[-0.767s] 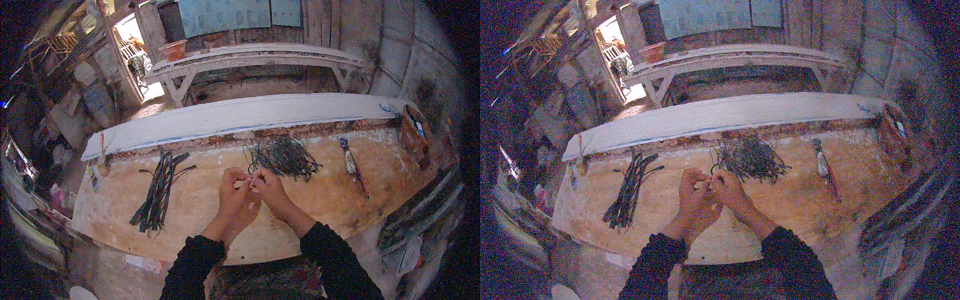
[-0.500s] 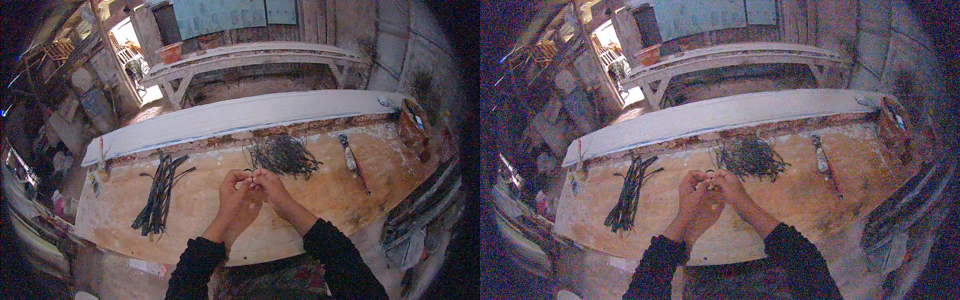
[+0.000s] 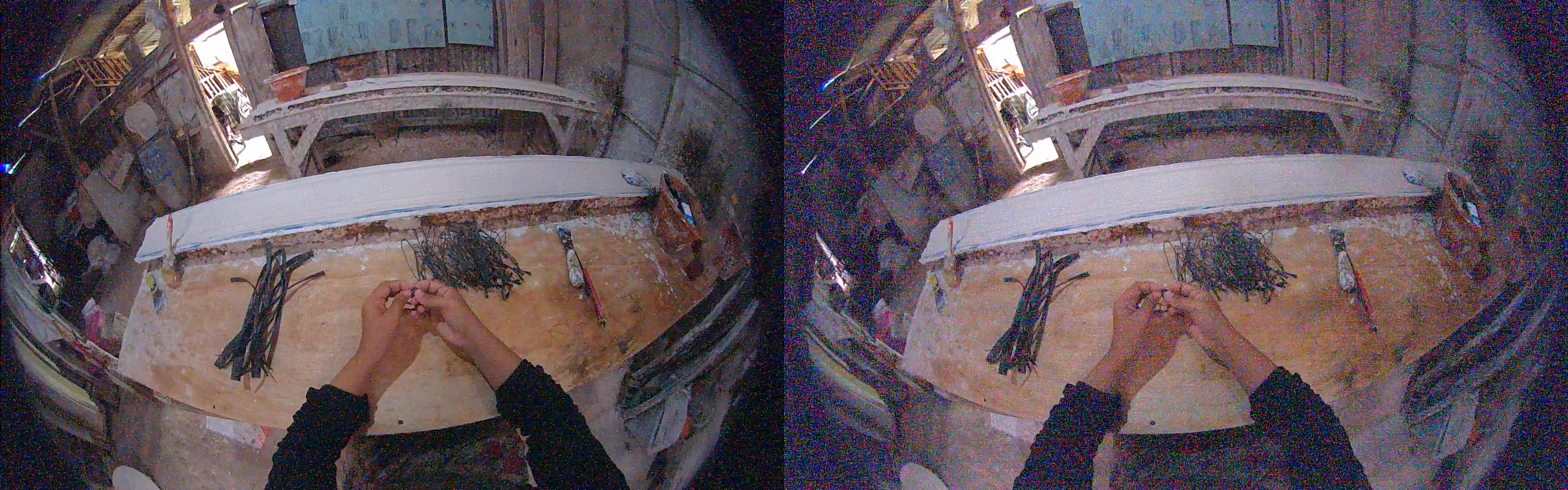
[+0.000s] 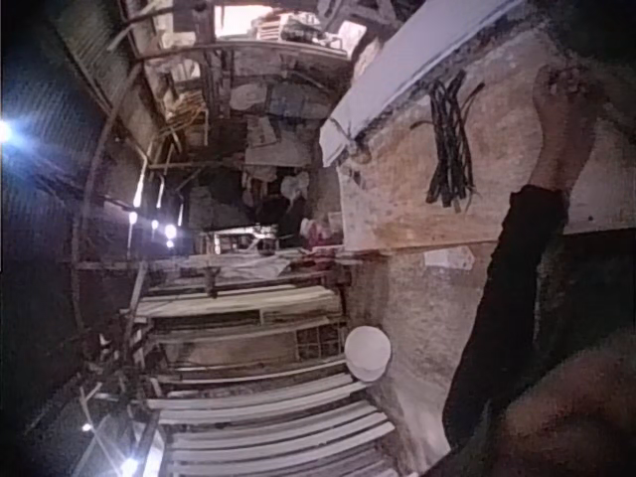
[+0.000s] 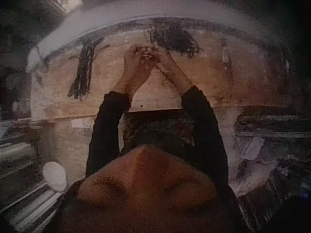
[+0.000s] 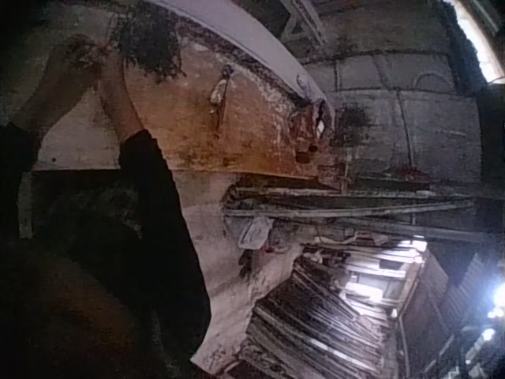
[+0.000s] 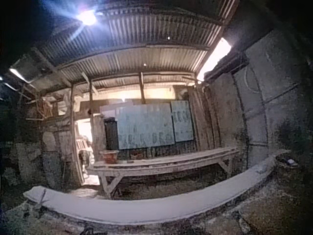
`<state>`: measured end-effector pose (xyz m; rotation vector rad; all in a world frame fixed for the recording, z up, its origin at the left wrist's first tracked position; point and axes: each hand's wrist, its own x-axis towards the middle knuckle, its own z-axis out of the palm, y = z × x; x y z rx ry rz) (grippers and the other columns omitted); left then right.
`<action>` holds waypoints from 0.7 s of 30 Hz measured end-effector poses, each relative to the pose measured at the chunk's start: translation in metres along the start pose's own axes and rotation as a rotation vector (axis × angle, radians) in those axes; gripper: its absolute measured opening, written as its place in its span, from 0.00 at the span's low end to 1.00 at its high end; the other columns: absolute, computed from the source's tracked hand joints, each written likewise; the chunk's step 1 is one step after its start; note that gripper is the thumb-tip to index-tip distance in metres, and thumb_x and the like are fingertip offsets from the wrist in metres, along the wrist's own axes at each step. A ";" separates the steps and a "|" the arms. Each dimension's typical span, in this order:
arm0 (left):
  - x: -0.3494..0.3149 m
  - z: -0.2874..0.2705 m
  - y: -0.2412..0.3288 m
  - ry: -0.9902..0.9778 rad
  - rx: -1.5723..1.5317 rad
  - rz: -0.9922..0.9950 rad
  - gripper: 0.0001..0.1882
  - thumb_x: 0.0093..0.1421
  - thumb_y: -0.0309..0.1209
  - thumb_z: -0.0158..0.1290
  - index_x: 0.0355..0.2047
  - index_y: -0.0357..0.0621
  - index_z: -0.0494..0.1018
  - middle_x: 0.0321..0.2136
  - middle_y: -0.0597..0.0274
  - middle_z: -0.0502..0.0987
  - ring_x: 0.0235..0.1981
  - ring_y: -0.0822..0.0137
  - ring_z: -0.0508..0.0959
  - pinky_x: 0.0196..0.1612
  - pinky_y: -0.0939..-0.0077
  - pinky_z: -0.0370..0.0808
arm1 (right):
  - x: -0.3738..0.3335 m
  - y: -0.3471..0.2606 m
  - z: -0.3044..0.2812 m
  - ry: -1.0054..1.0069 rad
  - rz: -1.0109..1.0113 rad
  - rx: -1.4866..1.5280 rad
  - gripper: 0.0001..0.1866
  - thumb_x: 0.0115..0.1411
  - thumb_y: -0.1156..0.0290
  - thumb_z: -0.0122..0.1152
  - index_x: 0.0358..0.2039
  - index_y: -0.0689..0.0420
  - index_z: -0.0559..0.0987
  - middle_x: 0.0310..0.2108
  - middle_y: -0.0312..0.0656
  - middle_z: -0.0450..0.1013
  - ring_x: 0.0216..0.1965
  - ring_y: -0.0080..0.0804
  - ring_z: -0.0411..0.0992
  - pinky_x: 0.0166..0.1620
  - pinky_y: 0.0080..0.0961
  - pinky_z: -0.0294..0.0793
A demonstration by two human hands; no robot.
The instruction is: The person separates the inner wires from black cable sheaths by hand. They pull the sheath off each wire, then place the stripped wires into a pile on the workbench.
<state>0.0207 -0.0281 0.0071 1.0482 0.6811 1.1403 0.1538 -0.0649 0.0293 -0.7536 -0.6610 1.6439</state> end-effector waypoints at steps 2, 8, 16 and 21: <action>-0.001 0.001 -0.002 0.019 -0.038 0.010 0.05 0.55 0.21 0.51 0.33 0.38 0.73 0.32 0.63 0.73 0.35 0.72 0.73 0.39 0.80 0.71 | 0.003 0.003 -0.005 0.006 -0.001 -0.010 0.10 0.59 0.72 0.54 0.40 0.59 0.72 0.32 0.33 0.72 0.30 0.17 0.68 0.36 0.16 0.71; 0.000 0.000 -0.007 0.103 0.068 0.160 0.04 0.51 0.19 0.53 0.29 0.38 0.74 0.30 0.62 0.72 0.34 0.70 0.74 0.38 0.80 0.71 | -0.001 0.000 0.002 0.022 -0.018 -0.067 0.10 0.57 0.70 0.57 0.39 0.58 0.73 0.33 0.32 0.72 0.30 0.17 0.68 0.37 0.16 0.70; -0.009 0.009 0.011 0.079 0.090 0.172 0.03 0.52 0.18 0.53 0.29 0.37 0.73 0.31 0.62 0.72 0.32 0.71 0.74 0.33 0.78 0.72 | -0.004 -0.001 0.001 0.069 -0.035 -0.098 0.09 0.55 0.71 0.60 0.36 0.58 0.74 0.32 0.33 0.72 0.33 0.19 0.69 0.39 0.18 0.70; -0.013 0.014 0.026 -0.003 -0.080 -0.101 0.07 0.55 0.21 0.52 0.34 0.37 0.71 0.31 0.62 0.72 0.28 0.72 0.74 0.29 0.80 0.73 | -0.001 -0.005 -0.003 0.028 -0.159 -0.302 0.06 0.54 0.74 0.60 0.32 0.58 0.74 0.31 0.35 0.72 0.34 0.21 0.69 0.38 0.20 0.73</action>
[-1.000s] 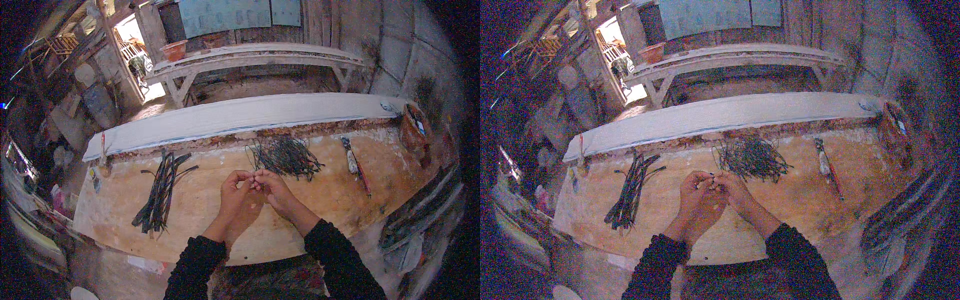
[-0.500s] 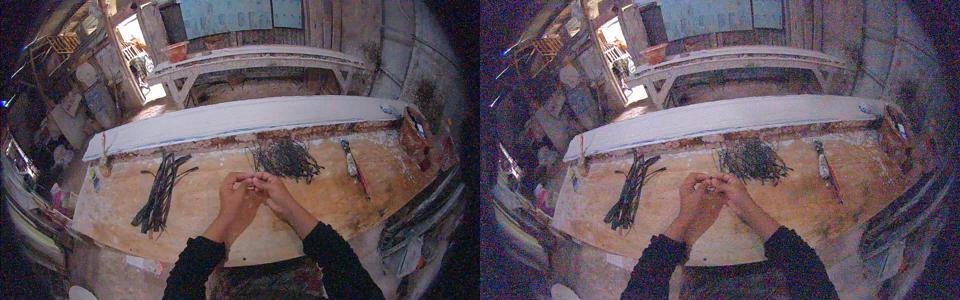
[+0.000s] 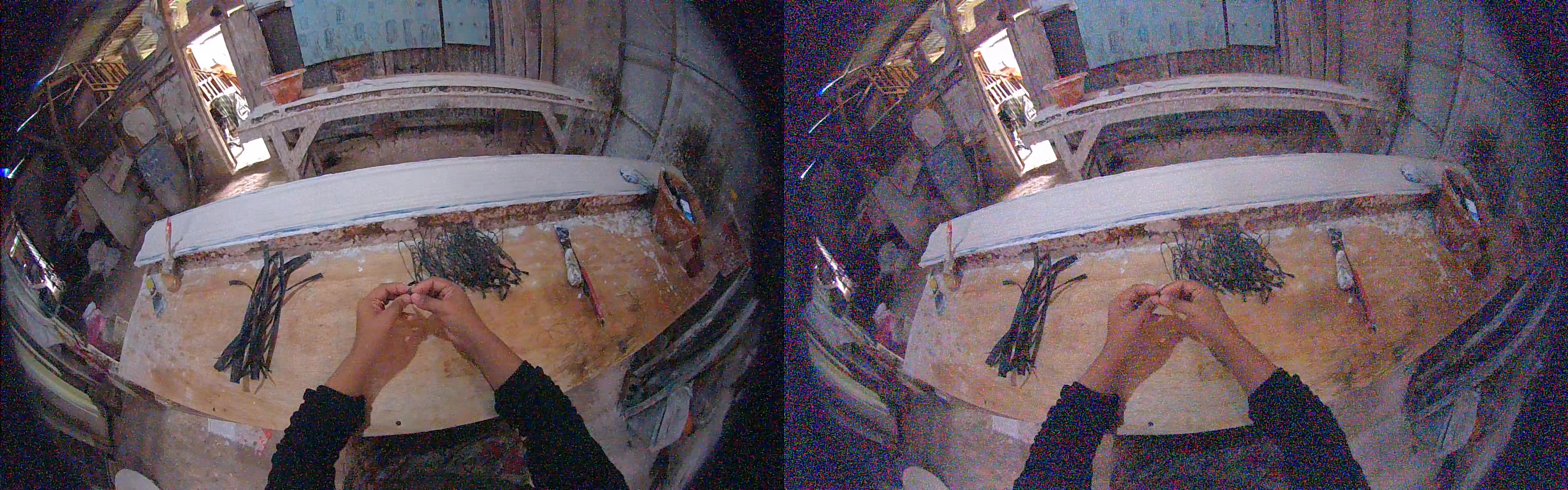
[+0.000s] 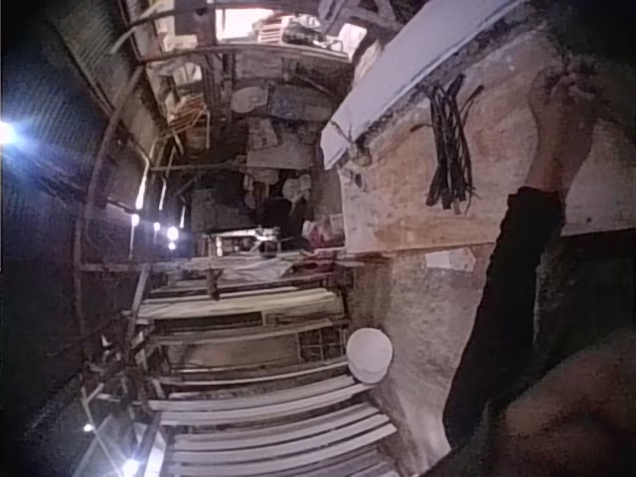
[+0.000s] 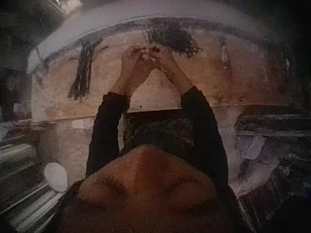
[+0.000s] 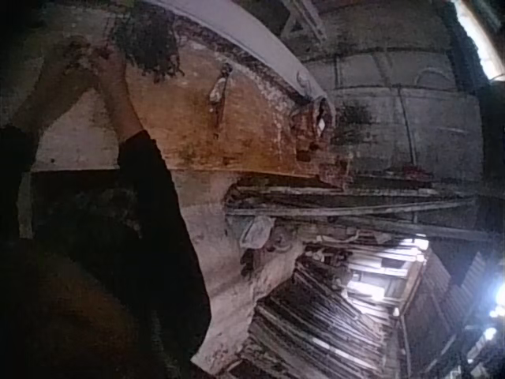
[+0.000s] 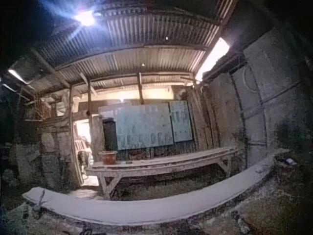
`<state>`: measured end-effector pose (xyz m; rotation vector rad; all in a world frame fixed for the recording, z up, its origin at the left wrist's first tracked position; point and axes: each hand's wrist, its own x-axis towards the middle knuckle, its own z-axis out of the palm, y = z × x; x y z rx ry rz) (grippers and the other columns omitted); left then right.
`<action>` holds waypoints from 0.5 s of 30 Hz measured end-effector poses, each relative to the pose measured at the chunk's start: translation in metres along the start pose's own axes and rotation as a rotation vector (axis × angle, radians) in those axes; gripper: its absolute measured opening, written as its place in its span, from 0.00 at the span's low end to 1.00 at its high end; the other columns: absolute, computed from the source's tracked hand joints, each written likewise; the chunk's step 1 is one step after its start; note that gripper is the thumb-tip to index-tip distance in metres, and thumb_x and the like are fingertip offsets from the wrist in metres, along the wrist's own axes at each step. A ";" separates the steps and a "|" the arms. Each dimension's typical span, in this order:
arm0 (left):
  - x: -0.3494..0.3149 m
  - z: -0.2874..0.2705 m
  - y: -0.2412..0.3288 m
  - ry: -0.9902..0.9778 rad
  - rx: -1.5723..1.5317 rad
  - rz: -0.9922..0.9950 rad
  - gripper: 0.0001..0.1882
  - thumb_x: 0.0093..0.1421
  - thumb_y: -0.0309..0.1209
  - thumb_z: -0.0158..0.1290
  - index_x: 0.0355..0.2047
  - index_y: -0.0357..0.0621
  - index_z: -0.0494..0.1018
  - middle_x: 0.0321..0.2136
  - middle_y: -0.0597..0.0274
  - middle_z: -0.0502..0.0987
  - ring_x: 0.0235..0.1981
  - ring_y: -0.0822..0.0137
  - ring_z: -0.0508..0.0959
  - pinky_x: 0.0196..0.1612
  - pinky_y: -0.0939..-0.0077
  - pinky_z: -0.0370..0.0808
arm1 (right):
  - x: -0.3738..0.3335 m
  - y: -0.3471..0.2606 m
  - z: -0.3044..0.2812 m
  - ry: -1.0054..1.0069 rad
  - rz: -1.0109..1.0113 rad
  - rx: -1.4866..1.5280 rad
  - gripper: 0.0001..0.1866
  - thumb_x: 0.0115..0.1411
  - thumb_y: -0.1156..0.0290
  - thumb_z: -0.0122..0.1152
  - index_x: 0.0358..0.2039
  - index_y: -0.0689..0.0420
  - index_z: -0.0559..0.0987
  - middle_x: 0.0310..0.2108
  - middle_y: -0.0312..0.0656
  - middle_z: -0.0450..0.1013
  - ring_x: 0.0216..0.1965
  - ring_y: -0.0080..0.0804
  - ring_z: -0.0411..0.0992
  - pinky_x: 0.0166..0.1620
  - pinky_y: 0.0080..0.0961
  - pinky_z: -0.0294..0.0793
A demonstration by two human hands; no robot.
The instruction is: The person separates the inner wires from black cable sheaths by hand. They pull the sheath off each wire, then place the stripped wires into a pile on the workbench.
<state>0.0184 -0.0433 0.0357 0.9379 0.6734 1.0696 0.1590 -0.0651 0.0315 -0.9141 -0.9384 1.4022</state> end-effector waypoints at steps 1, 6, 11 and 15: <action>0.002 -0.004 -0.002 -0.024 -0.053 -0.060 0.07 0.55 0.21 0.52 0.36 0.37 0.70 0.31 0.62 0.72 0.27 0.72 0.74 0.29 0.80 0.73 | 0.000 0.000 -0.001 0.012 0.021 -0.027 0.05 0.54 0.74 0.60 0.31 0.59 0.74 0.31 0.35 0.71 0.34 0.21 0.69 0.37 0.21 0.74; 0.008 -0.011 -0.004 -0.083 0.030 -0.027 0.07 0.56 0.23 0.52 0.36 0.37 0.70 0.30 0.62 0.72 0.27 0.71 0.74 0.25 0.78 0.74 | 0.001 0.003 -0.001 0.045 0.025 -0.093 0.05 0.54 0.75 0.60 0.29 0.58 0.73 0.28 0.34 0.70 0.32 0.22 0.69 0.36 0.26 0.77; 0.001 -0.006 0.001 -0.123 -0.214 -0.169 0.06 0.56 0.24 0.52 0.35 0.40 0.69 0.27 0.62 0.72 0.26 0.68 0.74 0.22 0.67 0.75 | -0.006 -0.012 0.009 0.055 0.009 -0.141 0.07 0.54 0.74 0.60 0.32 0.57 0.72 0.27 0.33 0.69 0.31 0.21 0.68 0.35 0.22 0.74; -0.010 0.013 0.019 -0.110 -0.243 -0.231 0.06 0.56 0.25 0.52 0.34 0.41 0.69 0.25 0.63 0.72 0.23 0.68 0.73 0.22 0.63 0.76 | -0.007 -0.013 0.010 -0.002 -0.037 -0.010 0.08 0.55 0.74 0.59 0.35 0.57 0.73 0.28 0.33 0.70 0.32 0.20 0.68 0.35 0.20 0.72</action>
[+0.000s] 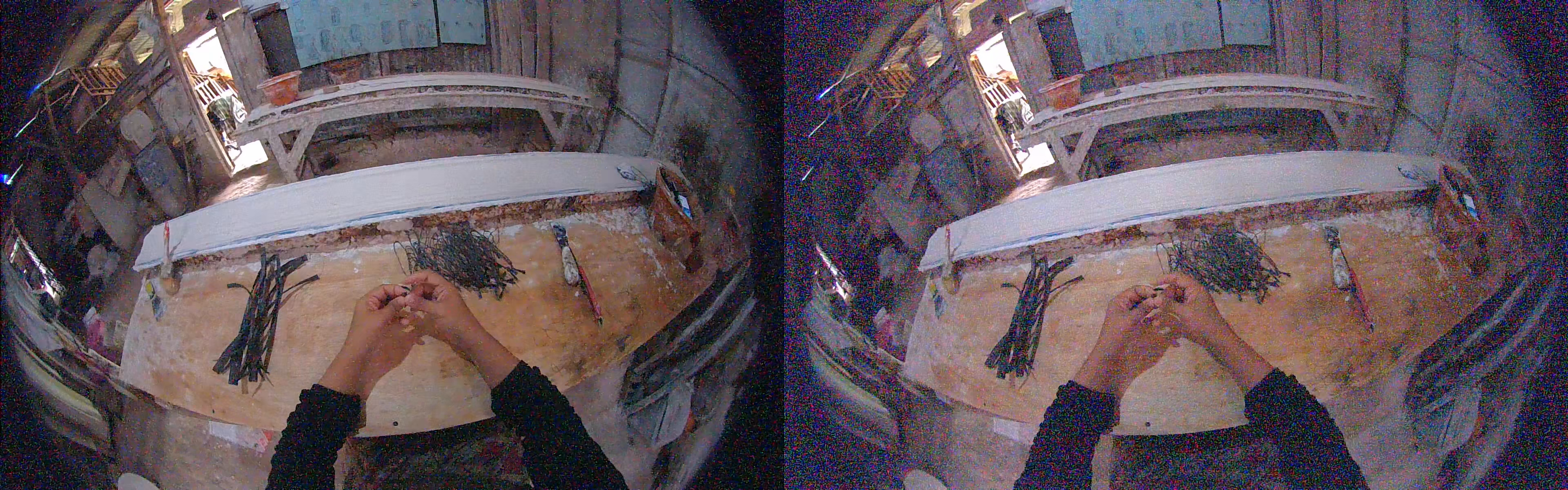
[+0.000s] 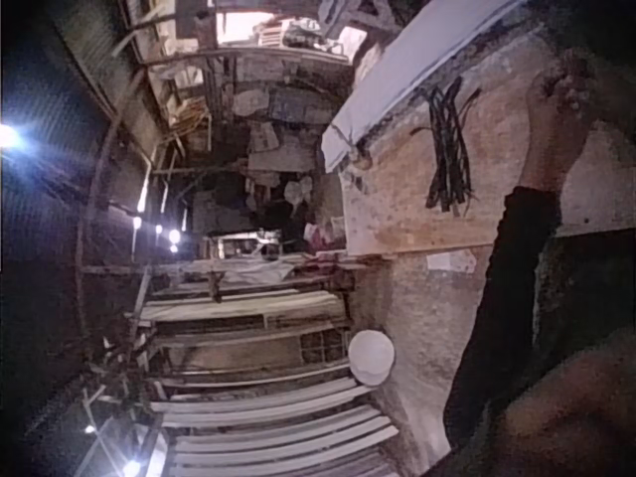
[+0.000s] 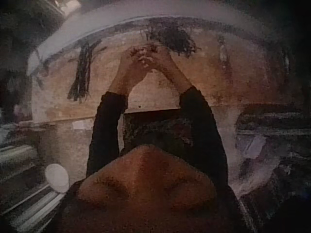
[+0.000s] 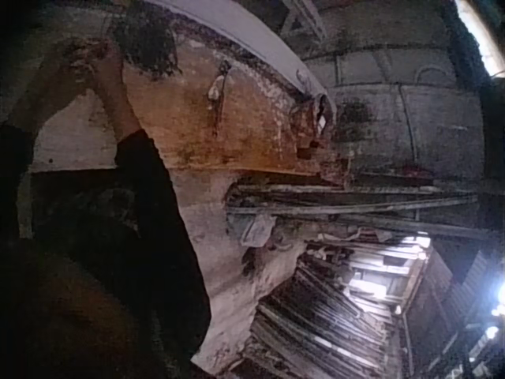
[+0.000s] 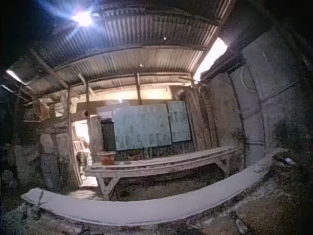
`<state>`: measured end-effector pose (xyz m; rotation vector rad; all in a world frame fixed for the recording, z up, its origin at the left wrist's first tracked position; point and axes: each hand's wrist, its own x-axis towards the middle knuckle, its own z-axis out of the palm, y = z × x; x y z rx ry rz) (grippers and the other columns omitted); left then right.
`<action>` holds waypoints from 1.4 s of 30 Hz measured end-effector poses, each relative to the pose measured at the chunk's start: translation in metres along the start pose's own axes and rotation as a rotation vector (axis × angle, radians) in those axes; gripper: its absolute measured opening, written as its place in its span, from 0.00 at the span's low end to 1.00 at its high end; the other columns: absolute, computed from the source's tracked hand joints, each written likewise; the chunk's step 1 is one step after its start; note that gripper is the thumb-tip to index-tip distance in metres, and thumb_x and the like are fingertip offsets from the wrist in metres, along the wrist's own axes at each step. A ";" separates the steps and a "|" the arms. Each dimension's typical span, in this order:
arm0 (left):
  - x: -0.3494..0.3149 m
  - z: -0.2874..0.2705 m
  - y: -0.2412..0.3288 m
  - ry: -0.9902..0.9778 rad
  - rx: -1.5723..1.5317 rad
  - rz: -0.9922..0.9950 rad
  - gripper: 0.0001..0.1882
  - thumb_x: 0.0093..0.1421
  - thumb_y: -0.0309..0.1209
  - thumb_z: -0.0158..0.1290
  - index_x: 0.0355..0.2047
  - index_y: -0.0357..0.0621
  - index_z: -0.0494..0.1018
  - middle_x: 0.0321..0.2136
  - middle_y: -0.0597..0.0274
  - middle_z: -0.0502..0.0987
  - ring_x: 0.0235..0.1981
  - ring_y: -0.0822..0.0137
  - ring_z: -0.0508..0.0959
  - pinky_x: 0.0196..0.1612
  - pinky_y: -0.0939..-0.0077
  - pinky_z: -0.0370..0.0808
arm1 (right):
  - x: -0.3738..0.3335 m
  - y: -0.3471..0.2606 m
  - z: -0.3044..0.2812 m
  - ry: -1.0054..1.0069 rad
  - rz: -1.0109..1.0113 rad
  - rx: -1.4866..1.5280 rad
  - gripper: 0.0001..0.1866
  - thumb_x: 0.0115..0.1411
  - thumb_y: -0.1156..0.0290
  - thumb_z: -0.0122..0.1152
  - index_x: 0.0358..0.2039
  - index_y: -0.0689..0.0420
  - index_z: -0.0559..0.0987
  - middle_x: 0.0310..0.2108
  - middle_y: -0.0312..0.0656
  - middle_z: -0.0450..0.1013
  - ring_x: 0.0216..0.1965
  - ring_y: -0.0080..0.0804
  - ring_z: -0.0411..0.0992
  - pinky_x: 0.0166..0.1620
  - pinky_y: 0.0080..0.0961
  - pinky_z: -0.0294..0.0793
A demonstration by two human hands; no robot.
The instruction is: The person separates the inner wires from black cable sheaths by hand. They pull the sheath off each wire, then place the stripped wires into a pile on the workbench.
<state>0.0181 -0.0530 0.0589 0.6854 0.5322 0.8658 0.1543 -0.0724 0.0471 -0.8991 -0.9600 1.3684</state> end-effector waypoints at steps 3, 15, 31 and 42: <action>-0.001 -0.002 0.001 0.012 -0.004 -0.001 0.05 0.56 0.25 0.53 0.33 0.41 0.69 0.25 0.63 0.73 0.22 0.69 0.72 0.22 0.66 0.75 | -0.001 -0.002 0.001 -0.008 0.131 -0.060 0.08 0.55 0.74 0.58 0.37 0.57 0.74 0.30 0.34 0.71 0.33 0.21 0.69 0.36 0.21 0.72; 0.012 -0.021 -0.009 0.010 0.025 0.063 0.05 0.55 0.24 0.53 0.33 0.40 0.70 0.27 0.62 0.74 0.24 0.69 0.74 0.24 0.72 0.74 | 0.001 -0.001 -0.001 0.035 0.117 -0.033 0.05 0.55 0.74 0.59 0.33 0.58 0.74 0.31 0.35 0.71 0.33 0.21 0.69 0.35 0.20 0.72; 0.021 -0.034 -0.005 0.035 0.344 0.193 0.02 0.57 0.23 0.50 0.30 0.41 0.68 0.27 0.60 0.75 0.25 0.69 0.75 0.25 0.77 0.73 | 0.001 -0.001 -0.001 0.019 0.151 0.084 0.05 0.54 0.75 0.58 0.32 0.57 0.73 0.31 0.33 0.68 0.34 0.22 0.67 0.41 0.23 0.73; 0.024 -0.043 0.002 0.005 0.386 0.263 0.01 0.59 0.23 0.47 0.31 0.41 0.66 0.31 0.58 0.75 0.24 0.71 0.75 0.27 0.81 0.73 | 0.008 0.011 0.001 0.048 -0.047 -0.042 0.10 0.51 0.80 0.54 0.27 0.52 0.64 0.24 0.29 0.60 0.29 0.16 0.62 0.34 0.15 0.63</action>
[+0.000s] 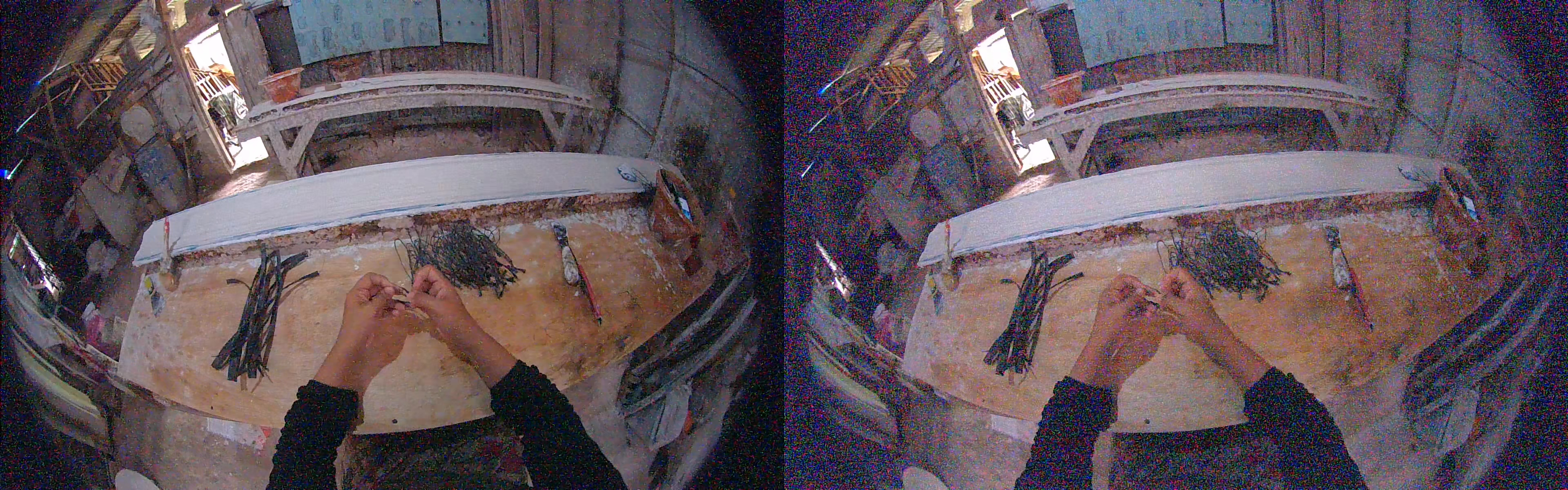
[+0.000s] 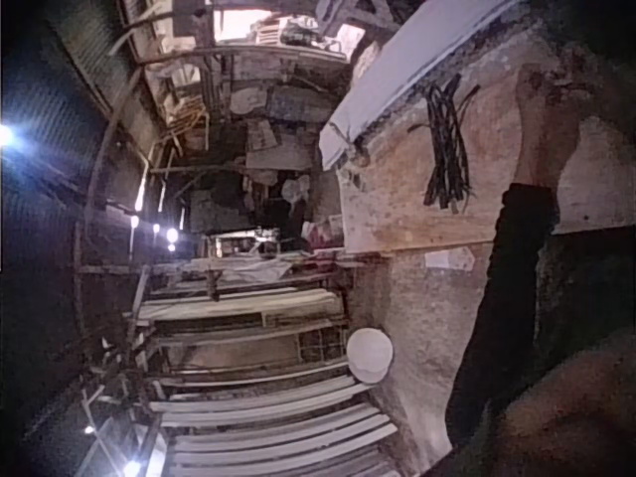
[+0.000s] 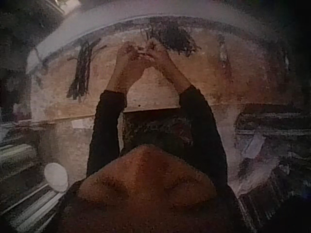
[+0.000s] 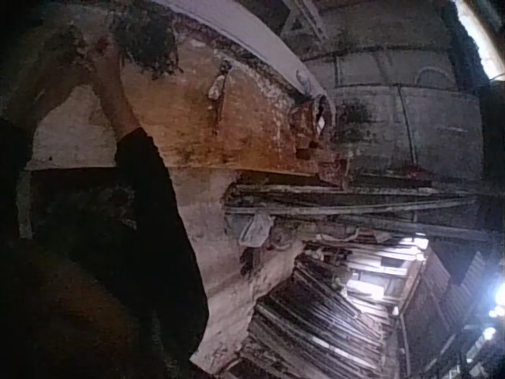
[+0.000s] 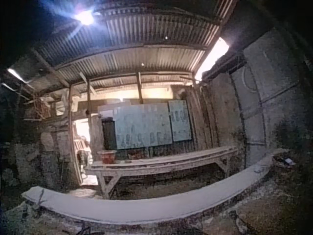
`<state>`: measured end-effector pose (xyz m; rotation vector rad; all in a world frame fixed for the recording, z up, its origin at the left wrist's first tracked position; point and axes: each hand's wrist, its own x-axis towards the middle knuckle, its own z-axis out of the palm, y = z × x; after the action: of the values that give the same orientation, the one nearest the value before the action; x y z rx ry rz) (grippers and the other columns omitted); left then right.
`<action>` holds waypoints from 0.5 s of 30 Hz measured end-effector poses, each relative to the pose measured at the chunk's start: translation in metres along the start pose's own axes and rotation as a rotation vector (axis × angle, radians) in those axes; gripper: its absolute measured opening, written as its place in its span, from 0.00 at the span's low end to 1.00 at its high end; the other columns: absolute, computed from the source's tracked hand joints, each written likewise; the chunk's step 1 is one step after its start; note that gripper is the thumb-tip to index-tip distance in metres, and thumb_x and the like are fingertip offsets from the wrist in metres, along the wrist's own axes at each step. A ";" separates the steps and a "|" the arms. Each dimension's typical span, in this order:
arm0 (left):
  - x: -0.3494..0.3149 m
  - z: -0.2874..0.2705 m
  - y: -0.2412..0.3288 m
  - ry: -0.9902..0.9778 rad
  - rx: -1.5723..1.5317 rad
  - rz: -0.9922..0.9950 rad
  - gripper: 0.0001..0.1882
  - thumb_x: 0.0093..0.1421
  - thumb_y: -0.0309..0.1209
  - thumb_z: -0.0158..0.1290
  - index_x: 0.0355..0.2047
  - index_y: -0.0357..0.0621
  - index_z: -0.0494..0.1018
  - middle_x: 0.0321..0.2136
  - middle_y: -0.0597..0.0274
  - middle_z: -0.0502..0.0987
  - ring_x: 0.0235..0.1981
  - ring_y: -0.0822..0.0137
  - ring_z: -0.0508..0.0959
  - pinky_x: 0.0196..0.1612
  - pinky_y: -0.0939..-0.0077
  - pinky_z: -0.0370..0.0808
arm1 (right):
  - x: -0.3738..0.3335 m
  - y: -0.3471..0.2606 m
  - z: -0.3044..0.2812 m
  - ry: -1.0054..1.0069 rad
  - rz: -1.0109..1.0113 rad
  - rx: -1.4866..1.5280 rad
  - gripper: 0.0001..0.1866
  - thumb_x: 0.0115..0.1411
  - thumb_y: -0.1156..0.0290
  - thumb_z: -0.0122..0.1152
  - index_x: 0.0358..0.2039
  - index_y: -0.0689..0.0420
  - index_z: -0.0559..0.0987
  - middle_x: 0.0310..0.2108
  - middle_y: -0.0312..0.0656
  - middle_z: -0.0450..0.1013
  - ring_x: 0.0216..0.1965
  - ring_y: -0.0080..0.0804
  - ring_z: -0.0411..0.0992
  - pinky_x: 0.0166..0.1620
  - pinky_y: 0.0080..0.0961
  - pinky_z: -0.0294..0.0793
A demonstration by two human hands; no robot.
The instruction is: The person separates the inner wires from black cable sheaths by hand. They pull the sheath off each wire, then place the stripped wires into a pile on the workbench.
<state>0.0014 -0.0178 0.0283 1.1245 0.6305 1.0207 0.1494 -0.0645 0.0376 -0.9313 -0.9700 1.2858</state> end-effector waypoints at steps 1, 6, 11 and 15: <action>0.000 -0.001 0.000 0.009 -0.008 0.002 0.01 0.59 0.23 0.47 0.31 0.41 0.66 0.31 0.58 0.75 0.24 0.71 0.75 0.27 0.81 0.73 | 0.003 0.004 -0.002 -0.014 -0.022 -0.053 0.10 0.51 0.80 0.54 0.27 0.52 0.63 0.24 0.29 0.60 0.29 0.16 0.62 0.33 0.15 0.63; 0.001 0.003 0.001 0.053 0.061 0.062 0.02 0.59 0.24 0.48 0.31 0.42 0.66 0.31 0.58 0.75 0.23 0.72 0.74 0.27 0.81 0.73 | 0.009 0.022 -0.009 -0.059 -0.092 -0.096 0.09 0.52 0.80 0.52 0.26 0.52 0.63 0.24 0.30 0.61 0.27 0.17 0.63 0.32 0.15 0.63; 0.000 0.001 -0.009 0.029 -0.105 0.024 0.03 0.58 0.25 0.50 0.32 0.43 0.67 0.28 0.59 0.75 0.23 0.73 0.74 0.25 0.82 0.71 | -0.004 0.004 0.000 -0.020 0.003 -0.002 0.08 0.54 0.78 0.53 0.27 0.52 0.63 0.25 0.30 0.61 0.29 0.18 0.64 0.34 0.15 0.64; -0.007 0.018 -0.008 0.012 -0.374 -0.153 0.05 0.56 0.27 0.53 0.32 0.43 0.68 0.26 0.61 0.74 0.22 0.73 0.73 0.24 0.79 0.72 | 0.003 0.009 -0.008 -0.020 -0.150 0.031 0.08 0.54 0.75 0.56 0.29 0.52 0.66 0.25 0.30 0.64 0.27 0.19 0.64 0.27 0.21 0.68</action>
<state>0.0162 -0.0330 0.0263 0.7318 0.5008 0.9658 0.1537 -0.0615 0.0268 -0.8082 -1.0135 1.1821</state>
